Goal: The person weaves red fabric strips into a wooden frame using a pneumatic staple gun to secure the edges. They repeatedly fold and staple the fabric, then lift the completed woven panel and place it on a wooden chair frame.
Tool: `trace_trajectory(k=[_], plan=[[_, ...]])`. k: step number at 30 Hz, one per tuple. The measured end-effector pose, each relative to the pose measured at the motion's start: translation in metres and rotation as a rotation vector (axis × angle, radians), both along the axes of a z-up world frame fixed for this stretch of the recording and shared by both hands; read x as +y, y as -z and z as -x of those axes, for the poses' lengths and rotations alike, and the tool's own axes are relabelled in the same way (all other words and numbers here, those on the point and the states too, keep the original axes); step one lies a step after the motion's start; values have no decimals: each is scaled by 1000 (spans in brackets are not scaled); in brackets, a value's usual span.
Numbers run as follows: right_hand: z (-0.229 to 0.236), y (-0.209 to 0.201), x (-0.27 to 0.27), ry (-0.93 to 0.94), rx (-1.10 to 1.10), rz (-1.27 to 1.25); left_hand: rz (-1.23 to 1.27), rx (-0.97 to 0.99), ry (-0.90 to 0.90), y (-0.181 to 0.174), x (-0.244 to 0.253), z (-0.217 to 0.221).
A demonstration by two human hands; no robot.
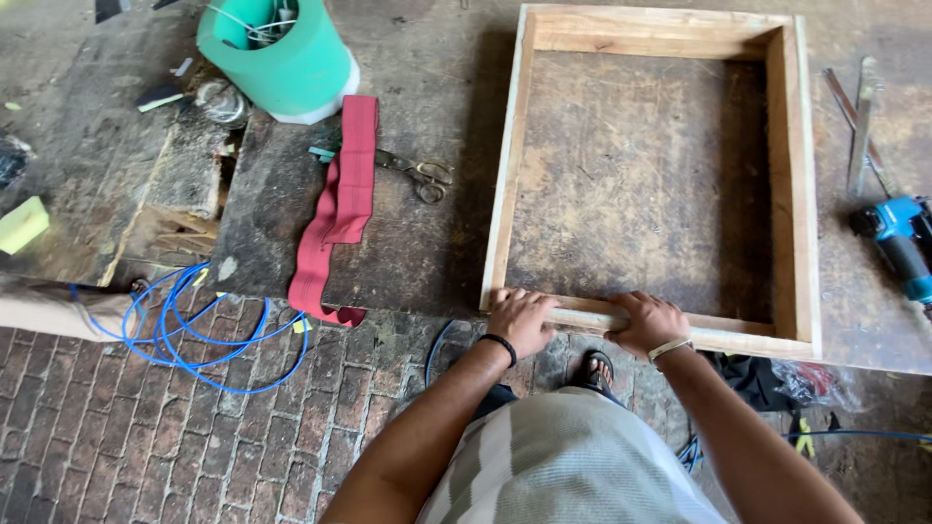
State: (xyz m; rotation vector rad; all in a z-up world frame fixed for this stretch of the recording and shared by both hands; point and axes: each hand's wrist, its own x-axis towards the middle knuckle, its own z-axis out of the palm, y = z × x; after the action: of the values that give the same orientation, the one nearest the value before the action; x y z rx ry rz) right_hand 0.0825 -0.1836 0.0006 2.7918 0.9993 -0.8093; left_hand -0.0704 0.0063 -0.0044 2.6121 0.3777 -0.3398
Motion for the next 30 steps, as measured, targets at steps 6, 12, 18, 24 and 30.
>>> trace_trajectory(k=[6, 12, 18, 24, 30], plan=[[-3, -20, 10, -25, 43, 30, -104, -126, -72, 6, -2, 2], [-10, -30, 9, -132, 112, 56, -114, -57, -202, 9, -11, -5], [-25, -17, -8, -280, 212, -43, -145, 42, -276, -2, -20, -14], [-47, 8, -51, -365, 180, -192, -133, 208, -397, -11, -24, -26], [-60, 10, -68, -348, 190, -243, -179, 206, -464, -11, -38, -32]])
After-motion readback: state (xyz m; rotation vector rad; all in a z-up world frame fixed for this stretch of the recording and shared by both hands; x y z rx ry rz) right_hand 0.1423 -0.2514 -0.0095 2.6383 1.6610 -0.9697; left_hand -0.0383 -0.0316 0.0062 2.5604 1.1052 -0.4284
